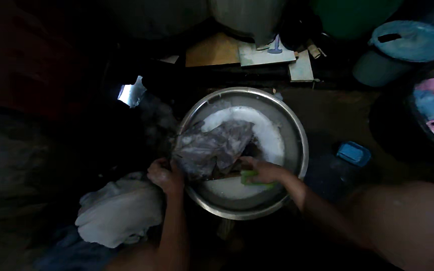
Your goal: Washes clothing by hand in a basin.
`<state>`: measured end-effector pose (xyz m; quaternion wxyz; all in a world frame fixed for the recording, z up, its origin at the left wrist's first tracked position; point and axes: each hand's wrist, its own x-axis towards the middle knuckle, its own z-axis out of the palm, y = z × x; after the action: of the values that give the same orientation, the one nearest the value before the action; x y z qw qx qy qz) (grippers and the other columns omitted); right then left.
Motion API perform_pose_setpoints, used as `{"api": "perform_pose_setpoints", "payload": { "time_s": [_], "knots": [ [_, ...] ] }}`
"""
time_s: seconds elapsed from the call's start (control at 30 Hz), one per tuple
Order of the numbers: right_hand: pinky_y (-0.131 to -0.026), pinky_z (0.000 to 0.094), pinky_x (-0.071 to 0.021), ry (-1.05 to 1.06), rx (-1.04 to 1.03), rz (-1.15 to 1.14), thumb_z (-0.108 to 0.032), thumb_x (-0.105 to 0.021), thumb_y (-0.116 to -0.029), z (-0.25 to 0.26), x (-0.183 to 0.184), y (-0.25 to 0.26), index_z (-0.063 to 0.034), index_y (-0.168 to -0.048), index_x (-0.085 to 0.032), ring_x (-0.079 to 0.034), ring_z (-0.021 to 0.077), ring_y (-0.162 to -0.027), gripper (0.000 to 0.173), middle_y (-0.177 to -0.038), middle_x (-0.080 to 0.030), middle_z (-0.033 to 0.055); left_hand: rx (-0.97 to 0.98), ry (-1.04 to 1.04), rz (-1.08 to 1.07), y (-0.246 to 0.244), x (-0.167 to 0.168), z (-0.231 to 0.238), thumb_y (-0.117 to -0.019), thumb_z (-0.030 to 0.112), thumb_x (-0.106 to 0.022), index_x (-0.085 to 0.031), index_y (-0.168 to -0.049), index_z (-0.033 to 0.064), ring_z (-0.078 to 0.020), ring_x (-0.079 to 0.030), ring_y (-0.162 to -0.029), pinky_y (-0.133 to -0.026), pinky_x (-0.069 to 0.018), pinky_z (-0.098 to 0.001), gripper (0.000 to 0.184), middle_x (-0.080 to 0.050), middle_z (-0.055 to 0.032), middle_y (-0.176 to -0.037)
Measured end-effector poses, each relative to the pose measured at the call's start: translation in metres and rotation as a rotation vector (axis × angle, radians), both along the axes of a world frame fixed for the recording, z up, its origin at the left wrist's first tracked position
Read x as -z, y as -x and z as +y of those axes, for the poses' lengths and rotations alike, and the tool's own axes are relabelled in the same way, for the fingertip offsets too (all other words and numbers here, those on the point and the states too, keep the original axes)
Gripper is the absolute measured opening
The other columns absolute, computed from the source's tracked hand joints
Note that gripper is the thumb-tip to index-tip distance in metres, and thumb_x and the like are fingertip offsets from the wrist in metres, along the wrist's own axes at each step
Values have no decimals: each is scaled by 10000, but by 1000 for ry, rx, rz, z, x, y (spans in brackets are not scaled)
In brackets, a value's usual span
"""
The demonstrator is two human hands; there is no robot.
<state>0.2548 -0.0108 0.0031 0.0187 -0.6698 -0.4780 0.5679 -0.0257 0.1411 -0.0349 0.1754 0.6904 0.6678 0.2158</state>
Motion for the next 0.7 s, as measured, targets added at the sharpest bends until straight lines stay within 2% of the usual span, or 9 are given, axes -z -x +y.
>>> {"api": "perform_pose_setpoints", "payload": {
  "time_s": [0.1, 0.17, 0.23, 0.33, 0.47, 0.53, 0.6, 0.67, 0.7],
  "knots": [
    [-1074, 664, -415, 228, -109, -183, -269, -716, -963, -12, 18, -8, -56, -1518, -435, -530, 452, -1325, 658, -1436, -543, 264, 181, 390, -13, -33, -13, -32, -1041, 392, -577, -661, -1184, -57, -365, -675, -1052, -961, -526, -547, 478, -686, -246, -1111],
    [-1067, 684, -408, 304, -187, -215, -216, -701, -964, -20, 34, -2, -58, -1488, -492, -518, 464, -1335, 586, -1435, -547, 268, 333, 650, 15, -56, -5, -53, -1019, 548, -548, -701, -1201, 18, -341, -673, -1103, -994, -506, -568, 580, -702, -199, -1151],
    [-1088, 675, -395, 270, -195, -167, -172, -664, -984, -27, 54, 9, -63, -1476, -512, -502, 456, -1355, 526, -1448, -539, 264, 332, 697, 7, -75, 9, -68, -961, 584, -629, -673, -1267, 46, -335, -671, -1120, -998, -506, -566, 620, -702, -181, -1179],
    [-1099, 675, -390, 210, -218, -126, -167, -650, -981, -37, 83, 26, -88, -1481, -526, -495, 448, -1370, 522, -1455, -545, 250, 268, 588, -22, -90, 29, -76, -942, 526, -691, -588, -1371, 26, -348, -635, -1202, -1035, -498, -540, 667, -650, -204, -1293],
    [-1109, 638, -396, 197, -116, -95, -271, -617, -1032, -12, 62, -9, -72, -1457, -544, -529, 420, -1339, 475, -1436, -563, 238, 348, 360, -216, -95, 43, -63, -1000, 239, -645, -709, -1109, -38, -380, -601, -1202, -1051, -467, -512, 304, -643, -251, -1250],
    [-1103, 627, -413, 117, 106, -187, -271, -637, -1015, 9, 34, -34, -96, -1546, -423, -535, 445, -1327, 599, -1449, -536, 272, 347, 503, -420, -95, 24, -59, -1035, 196, -585, -652, -1220, -37, -269, -567, -1264, -1080, -459, -414, 305, -612, -208, -1328],
    [-1038, 631, -464, 15, 281, -373, -268, -702, -961, 33, 27, -47, -227, -1640, -238, -554, 501, -1269, 823, -1485, -450, 333, 305, 654, -607, -101, -4, -59, -1061, 165, -514, -555, -1324, -10, -134, -598, -1106, -922, -510, -322, 319, -617, -140, -1259],
    [-1025, 661, -456, -84, 298, -514, -264, -816, -866, 57, 44, -53, -332, -1643, -210, -493, 553, -1302, 988, -1560, -325, 356, 331, 695, -698, -107, -27, -58, -1057, 142, -462, -499, -1394, -3, -96, -590, -1112, -926, -510, -287, 369, -596, -129, -1297],
    [-1040, 675, -435, -139, 262, -543, -260, -833, -850, 67, 55, -54, -331, -1629, -269, -458, 567, -1330, 964, -1573, -301, 361, 357, 686, -706, -111, -39, -54, -1048, 135, -441, -479, -1415, -12, -98, -583, -1132, -947, -504, -287, 396, -584, -138, -1320]
  ]
}}
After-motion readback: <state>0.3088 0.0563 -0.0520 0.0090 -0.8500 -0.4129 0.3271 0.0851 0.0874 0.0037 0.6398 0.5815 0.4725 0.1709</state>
